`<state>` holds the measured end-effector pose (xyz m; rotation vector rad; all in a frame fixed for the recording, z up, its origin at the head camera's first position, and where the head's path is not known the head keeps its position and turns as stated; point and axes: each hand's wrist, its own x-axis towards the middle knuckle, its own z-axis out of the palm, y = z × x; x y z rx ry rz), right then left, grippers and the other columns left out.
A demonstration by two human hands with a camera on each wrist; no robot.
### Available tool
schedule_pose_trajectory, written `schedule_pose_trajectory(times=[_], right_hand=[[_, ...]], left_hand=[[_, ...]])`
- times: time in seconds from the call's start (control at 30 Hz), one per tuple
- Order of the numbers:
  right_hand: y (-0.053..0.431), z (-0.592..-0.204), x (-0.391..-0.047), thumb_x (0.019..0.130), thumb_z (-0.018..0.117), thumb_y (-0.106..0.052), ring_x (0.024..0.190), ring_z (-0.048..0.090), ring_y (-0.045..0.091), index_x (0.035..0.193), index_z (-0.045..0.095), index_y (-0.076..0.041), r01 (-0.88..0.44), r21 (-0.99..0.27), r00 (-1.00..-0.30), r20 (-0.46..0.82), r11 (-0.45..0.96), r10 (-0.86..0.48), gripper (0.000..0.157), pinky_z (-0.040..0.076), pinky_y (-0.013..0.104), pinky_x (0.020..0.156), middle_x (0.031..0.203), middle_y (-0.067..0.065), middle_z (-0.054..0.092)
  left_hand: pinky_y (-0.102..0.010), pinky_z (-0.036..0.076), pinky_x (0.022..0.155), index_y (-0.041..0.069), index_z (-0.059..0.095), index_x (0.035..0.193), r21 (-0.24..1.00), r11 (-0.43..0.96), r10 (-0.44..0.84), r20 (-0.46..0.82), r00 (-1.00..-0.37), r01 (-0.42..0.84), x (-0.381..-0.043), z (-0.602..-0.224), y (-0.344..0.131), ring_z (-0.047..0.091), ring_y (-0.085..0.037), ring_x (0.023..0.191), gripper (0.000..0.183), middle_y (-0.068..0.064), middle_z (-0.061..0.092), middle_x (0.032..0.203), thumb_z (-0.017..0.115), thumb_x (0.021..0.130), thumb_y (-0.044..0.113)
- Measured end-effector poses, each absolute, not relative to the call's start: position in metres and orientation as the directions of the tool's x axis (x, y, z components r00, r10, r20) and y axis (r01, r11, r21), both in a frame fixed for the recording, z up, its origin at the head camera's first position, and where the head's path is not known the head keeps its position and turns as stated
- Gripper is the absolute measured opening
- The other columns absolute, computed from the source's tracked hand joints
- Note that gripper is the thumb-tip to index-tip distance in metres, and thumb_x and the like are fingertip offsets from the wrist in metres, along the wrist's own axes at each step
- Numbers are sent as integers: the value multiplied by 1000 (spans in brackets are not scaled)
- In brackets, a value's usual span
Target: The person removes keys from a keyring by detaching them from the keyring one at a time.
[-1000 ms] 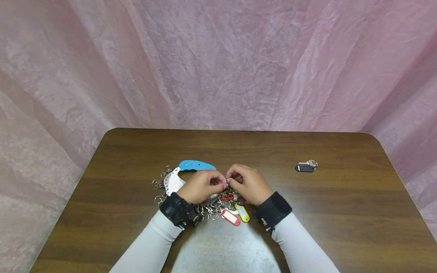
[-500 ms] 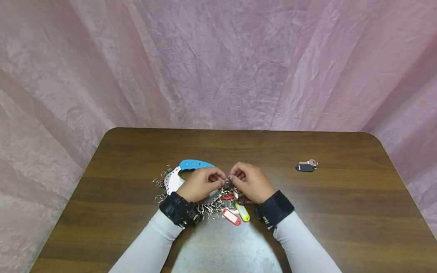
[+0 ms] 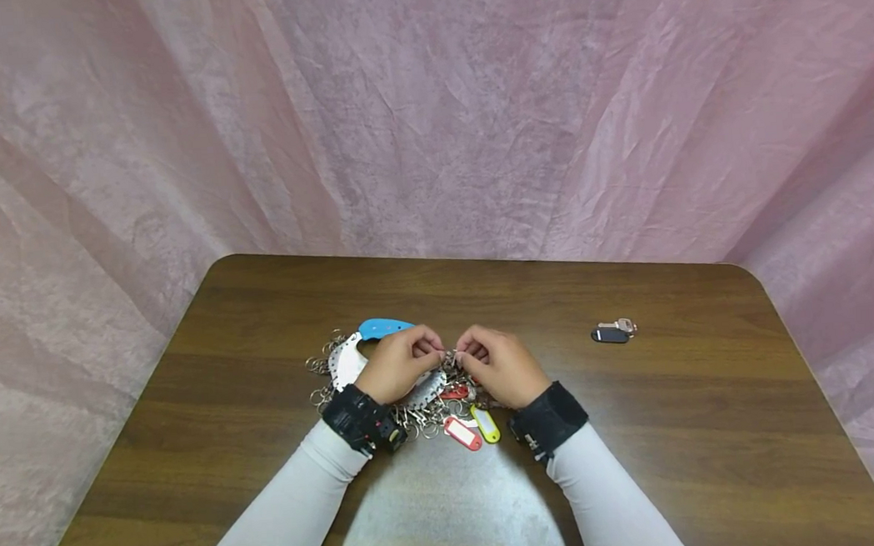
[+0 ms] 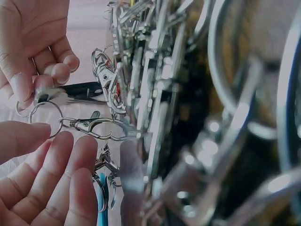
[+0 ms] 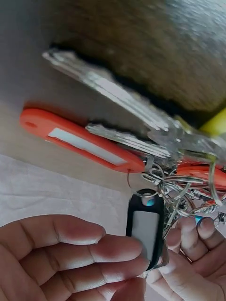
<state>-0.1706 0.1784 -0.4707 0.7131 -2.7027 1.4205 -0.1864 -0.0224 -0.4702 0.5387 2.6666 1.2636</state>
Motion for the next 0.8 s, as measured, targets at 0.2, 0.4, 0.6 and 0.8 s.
schedule_pose_trajectory(times=[0.2, 0.4, 0.6, 0.8], right_hand=[[177, -471, -170, 90, 65, -11, 74, 59, 10, 91, 61, -13, -408, -767, -891, 217, 494, -398, 5, 50, 29, 65, 81, -2, 64], [176, -471, -170, 89, 66, -9, 74, 59, 10, 91, 62, -13, -425, -756, -886, 234, 497, -401, 7, 50, 30, 64, 82, -1, 64], [176, -471, -169, 88, 65, -8, 71, 59, 8, 90, 61, -14, -408, -763, -895, 227, 501, -383, 8, 50, 29, 62, 80, -3, 63], [175, -472, -169, 90, 64, -11, 71, 59, 10, 91, 60, -15, -406, -767, -897, 231, 497, -377, 6, 50, 29, 62, 80, -3, 63]], left_hand=[[-25, 47, 70, 19, 65, 90, 776, 571, 379, 39, -924, 267, -187, -471, -23, 56, -4, 77, 3, 9, 62, 84, 65, 91, 22], [-27, 47, 75, 17, 69, 94, 854, 477, 408, -6, -913, 208, -187, -469, -25, 58, -6, 83, 6, 8, 64, 89, 64, 91, 18], [-28, 47, 72, 17, 68, 89, 862, 474, 445, -61, -894, 177, -187, -468, -26, 58, -9, 79, 6, 7, 64, 83, 63, 89, 19], [-28, 47, 72, 19, 69, 88, 859, 488, 430, -82, -899, 155, -187, -467, -25, 57, -9, 78, 6, 8, 63, 82, 63, 89, 22]])
